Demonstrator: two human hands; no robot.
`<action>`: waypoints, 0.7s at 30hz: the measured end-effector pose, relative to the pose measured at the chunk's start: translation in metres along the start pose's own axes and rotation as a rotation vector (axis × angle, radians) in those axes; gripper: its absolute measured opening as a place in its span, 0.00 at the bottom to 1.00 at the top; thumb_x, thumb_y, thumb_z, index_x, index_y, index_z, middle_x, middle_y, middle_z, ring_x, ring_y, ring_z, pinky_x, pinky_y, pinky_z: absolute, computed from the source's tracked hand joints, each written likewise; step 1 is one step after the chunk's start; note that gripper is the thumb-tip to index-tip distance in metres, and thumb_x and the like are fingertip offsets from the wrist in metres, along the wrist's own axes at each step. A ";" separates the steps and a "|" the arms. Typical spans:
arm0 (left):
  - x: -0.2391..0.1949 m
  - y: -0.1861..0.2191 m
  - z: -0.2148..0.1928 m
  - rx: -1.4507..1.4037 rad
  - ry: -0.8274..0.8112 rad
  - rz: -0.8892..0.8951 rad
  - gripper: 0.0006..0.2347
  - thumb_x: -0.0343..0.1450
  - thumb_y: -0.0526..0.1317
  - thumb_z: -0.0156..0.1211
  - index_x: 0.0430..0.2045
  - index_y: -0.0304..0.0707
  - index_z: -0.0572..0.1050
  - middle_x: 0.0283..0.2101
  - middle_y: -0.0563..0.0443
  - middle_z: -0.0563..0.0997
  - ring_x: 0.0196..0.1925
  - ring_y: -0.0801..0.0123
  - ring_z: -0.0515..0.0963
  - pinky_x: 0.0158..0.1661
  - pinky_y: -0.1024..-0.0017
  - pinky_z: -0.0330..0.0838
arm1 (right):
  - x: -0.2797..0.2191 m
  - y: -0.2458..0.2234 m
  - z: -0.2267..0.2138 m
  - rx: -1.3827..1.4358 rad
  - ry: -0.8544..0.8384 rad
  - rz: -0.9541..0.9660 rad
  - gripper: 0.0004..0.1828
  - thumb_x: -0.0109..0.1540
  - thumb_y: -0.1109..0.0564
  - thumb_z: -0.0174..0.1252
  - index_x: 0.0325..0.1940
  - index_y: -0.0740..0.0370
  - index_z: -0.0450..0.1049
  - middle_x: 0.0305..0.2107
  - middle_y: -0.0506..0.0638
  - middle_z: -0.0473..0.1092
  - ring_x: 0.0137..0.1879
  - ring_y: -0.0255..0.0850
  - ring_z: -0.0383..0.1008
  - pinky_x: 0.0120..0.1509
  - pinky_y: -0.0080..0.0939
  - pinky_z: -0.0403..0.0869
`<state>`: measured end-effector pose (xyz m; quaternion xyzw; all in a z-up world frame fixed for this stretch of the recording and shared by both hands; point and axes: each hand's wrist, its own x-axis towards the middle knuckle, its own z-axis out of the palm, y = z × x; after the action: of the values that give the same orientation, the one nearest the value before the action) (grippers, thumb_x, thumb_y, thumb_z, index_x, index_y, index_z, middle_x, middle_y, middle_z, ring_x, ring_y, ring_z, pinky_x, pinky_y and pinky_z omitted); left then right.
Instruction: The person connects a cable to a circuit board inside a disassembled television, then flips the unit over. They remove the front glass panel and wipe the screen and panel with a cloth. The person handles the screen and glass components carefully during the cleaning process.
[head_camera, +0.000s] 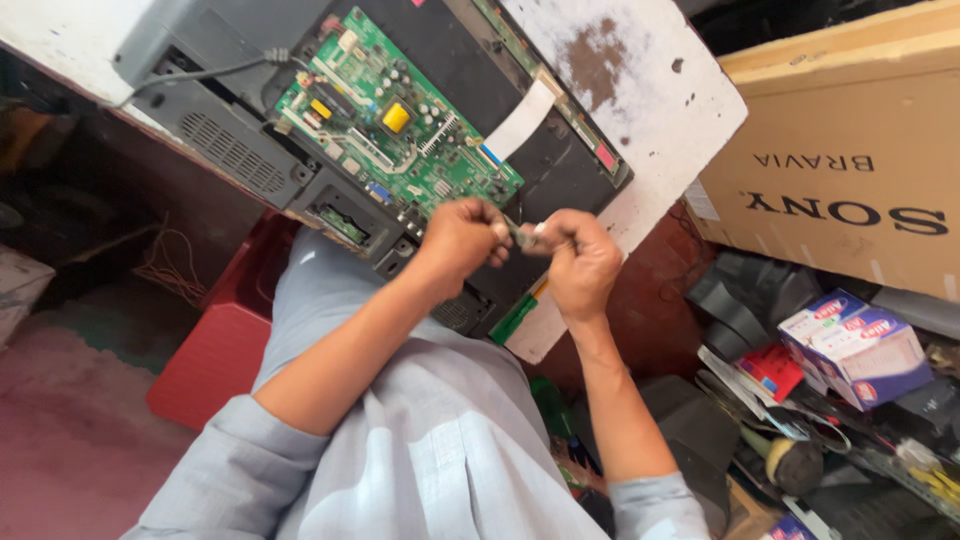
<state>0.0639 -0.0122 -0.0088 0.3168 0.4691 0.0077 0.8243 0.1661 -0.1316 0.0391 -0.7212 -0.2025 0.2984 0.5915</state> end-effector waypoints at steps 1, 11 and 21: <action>-0.002 0.002 -0.003 0.016 -0.022 0.033 0.02 0.70 0.26 0.57 0.28 0.28 0.75 0.27 0.49 0.80 0.25 0.70 0.80 0.27 0.73 0.76 | 0.003 0.002 -0.001 0.015 -0.028 0.003 0.03 0.67 0.69 0.57 0.39 0.68 0.74 0.34 0.50 0.74 0.45 0.39 0.83 0.46 0.38 0.85; -0.032 0.006 0.000 0.210 -0.244 0.496 0.12 0.69 0.24 0.60 0.46 0.31 0.79 0.40 0.52 0.78 0.34 0.77 0.78 0.36 0.77 0.75 | -0.005 0.016 -0.022 0.343 -0.132 0.247 0.07 0.67 0.63 0.59 0.45 0.73 0.77 0.40 0.54 0.77 0.45 0.38 0.79 0.56 0.41 0.81; -0.024 0.010 0.004 0.334 -0.217 0.536 0.05 0.70 0.26 0.61 0.35 0.31 0.81 0.32 0.52 0.80 0.31 0.77 0.79 0.33 0.77 0.76 | -0.005 0.010 -0.023 0.236 -0.160 0.237 0.06 0.67 0.67 0.55 0.46 0.74 0.75 0.40 0.54 0.76 0.47 0.39 0.80 0.58 0.43 0.82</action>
<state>0.0561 -0.0138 0.0158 0.5586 0.2732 0.1137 0.7749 0.1771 -0.1537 0.0334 -0.6396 -0.1261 0.4443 0.6145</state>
